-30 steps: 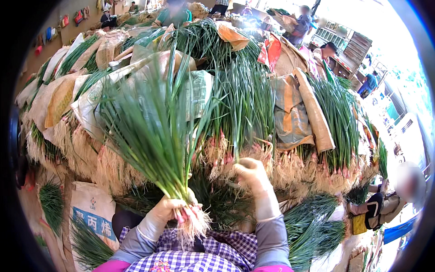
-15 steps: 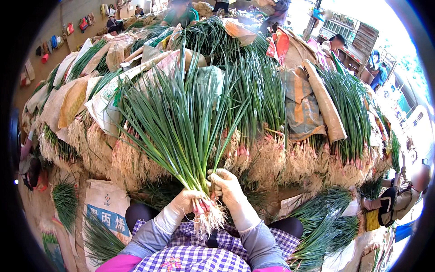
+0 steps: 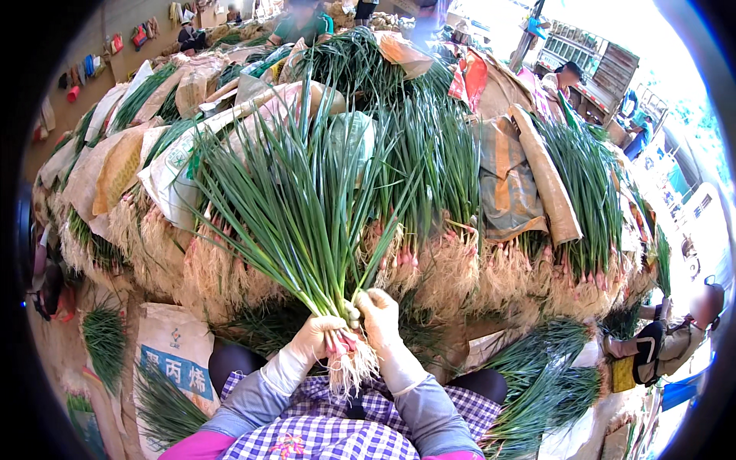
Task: The person picks up bunches of green onions from a large pile, peels away the outer skins and removes roots by hand, and places the cleaned bunches into a bag on the floor.
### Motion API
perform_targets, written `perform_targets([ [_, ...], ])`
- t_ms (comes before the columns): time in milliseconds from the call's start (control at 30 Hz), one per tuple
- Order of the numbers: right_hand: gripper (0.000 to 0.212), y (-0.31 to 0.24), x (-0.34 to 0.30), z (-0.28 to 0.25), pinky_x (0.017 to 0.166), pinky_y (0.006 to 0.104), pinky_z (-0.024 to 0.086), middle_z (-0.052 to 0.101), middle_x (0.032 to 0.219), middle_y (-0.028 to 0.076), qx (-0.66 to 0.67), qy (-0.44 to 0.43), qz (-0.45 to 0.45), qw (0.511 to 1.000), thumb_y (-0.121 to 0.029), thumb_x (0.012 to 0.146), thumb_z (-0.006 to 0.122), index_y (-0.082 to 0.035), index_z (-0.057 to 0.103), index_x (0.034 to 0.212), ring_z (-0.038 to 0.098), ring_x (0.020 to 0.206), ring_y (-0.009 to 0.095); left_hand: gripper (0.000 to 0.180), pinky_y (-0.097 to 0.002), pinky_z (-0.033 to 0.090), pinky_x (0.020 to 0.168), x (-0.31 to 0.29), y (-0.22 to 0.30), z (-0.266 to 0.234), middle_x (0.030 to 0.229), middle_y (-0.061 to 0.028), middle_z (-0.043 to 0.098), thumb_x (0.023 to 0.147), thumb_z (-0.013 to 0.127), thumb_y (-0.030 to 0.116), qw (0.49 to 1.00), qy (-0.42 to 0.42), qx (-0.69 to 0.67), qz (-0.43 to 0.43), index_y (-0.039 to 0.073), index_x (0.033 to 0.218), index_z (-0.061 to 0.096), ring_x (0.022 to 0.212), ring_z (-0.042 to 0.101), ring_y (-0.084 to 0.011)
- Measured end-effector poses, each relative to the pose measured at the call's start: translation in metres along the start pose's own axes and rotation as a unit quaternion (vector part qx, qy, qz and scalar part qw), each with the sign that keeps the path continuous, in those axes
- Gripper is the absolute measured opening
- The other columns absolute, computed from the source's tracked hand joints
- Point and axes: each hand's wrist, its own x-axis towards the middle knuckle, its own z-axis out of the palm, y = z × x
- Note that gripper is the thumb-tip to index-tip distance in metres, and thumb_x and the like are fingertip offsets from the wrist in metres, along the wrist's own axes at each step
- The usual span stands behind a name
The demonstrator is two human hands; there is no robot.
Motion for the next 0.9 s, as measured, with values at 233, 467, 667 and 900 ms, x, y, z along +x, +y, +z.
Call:
perform_targets([
  [233,0.024,-0.016,0.023,-0.05,0.06,0.0238,0.043,0.065,0.081,0.005,-0.386,-0.064,0.059,0.918,-0.012,0.084,0.065,0.004,0.062,0.102,0.055,0.065,0.011,0.041,-0.0426,0.05,0.082,-0.011,0.001,-0.005,0.098,-0.014,0.059,0.066,0.063,0.005,1.0,-0.002,-0.01,0.014,0.001,0.106,0.053,0.089,0.061,-0.0289],
  [467,0.014,-0.023,0.072,-0.212,0.044,0.0236,0.037,0.052,0.062,0.002,-0.057,0.371,-0.056,0.925,-0.004,0.076,0.063,-0.001,0.062,0.089,0.045,0.048,0.011,0.039,-0.038,0.049,0.08,-0.031,0.03,0.026,0.094,-0.0116,0.057,0.067,0.064,0.014,0.993,-0.081,-0.076,0.048,0.004,0.103,0.052,0.086,0.058,-0.0246],
  [667,0.036,0.009,0.005,-0.197,0.068,0.04,0.05,0.067,0.082,0.018,-0.817,-0.134,0.06,0.557,-0.035,0.078,0.065,0.001,0.067,0.084,0.065,0.076,0.032,0.039,-0.0428,0.049,0.073,-0.045,0.053,0.031,0.084,-0.0156,0.056,0.064,0.066,0.015,0.968,-0.123,-0.129,0.178,0.006,0.098,0.048,0.076,0.059,-0.0291],
  [900,0.043,-0.049,-0.021,-0.002,0.057,0.0224,0.044,0.066,0.091,0.006,-0.112,-0.231,0.092,0.962,-0.035,0.094,0.051,0.0,0.056,0.118,0.055,0.068,0.009,0.038,-0.0462,0.05,0.078,-0.028,0.028,0.031,0.086,-0.0157,0.058,0.062,0.064,0.01,0.988,-0.11,-0.062,0.085,0.007,0.094,0.044,0.079,0.061,-0.0297],
])
